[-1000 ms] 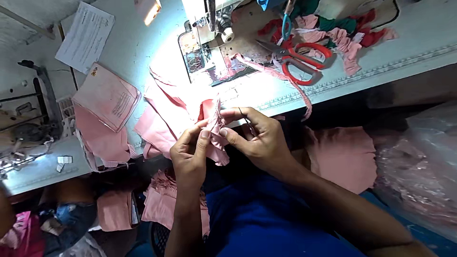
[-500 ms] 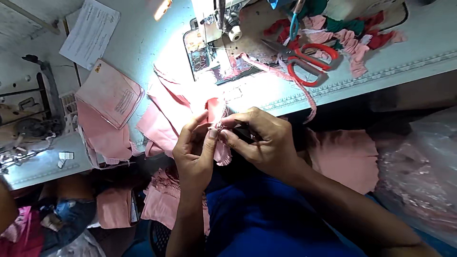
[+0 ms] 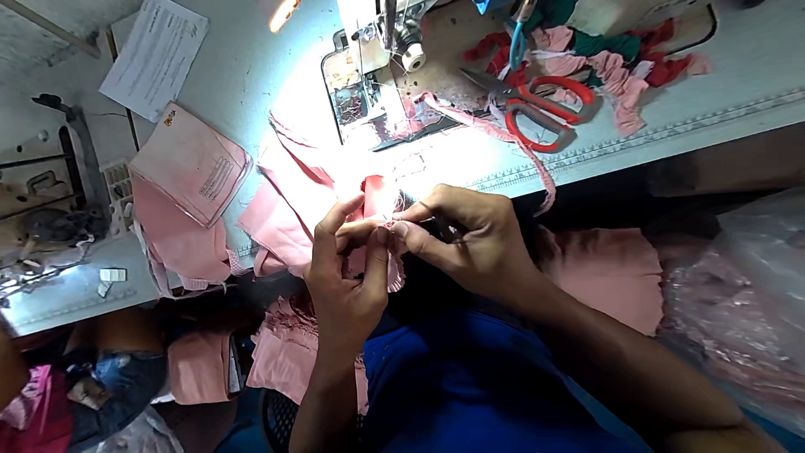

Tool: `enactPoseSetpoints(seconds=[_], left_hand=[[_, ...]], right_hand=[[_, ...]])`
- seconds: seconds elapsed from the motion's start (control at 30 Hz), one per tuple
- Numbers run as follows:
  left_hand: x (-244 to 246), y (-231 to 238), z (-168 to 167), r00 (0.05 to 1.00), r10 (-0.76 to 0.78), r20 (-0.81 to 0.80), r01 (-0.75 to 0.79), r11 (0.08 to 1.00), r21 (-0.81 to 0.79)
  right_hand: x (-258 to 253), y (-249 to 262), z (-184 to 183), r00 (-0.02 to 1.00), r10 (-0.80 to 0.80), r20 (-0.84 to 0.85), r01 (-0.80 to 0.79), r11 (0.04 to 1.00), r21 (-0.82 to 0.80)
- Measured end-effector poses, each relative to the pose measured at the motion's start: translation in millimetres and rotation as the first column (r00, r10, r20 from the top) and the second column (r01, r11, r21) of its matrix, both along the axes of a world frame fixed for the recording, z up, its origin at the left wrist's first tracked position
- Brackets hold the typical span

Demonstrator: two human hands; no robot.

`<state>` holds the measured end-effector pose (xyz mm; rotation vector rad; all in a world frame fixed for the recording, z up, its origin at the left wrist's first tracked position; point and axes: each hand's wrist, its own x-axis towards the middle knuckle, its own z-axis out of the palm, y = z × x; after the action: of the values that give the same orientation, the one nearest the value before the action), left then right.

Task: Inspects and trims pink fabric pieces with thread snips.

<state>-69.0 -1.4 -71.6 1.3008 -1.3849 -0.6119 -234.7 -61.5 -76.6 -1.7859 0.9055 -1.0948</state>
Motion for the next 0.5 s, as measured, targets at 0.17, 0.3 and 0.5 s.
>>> enactPoseSetpoints(seconds=[0.17,0.3,0.5], left_hand=[[-2.9,-0.4,-3.1,0.996,-0.052,0.079,0.05,0.998,0.032],[-4.2,-2.7,-2.4,0.988,0.032,0.151,-0.034,0.999,0.008],[-0.2,-5.7,2.5,0.995,-0.03,-0.09,0.037,0.996,0.077]], right_hand=[[5.3,0.7,3.5,0.993,-0.079,0.093,0.055,0.971,0.232],[5.8,-0.4,4.5,0.989,-0.046,0.142,0.003,0.956,0.294],[3.4,-4.3,7.0,0.988,-0.014,0.155,-0.034,0.952,0.305]])
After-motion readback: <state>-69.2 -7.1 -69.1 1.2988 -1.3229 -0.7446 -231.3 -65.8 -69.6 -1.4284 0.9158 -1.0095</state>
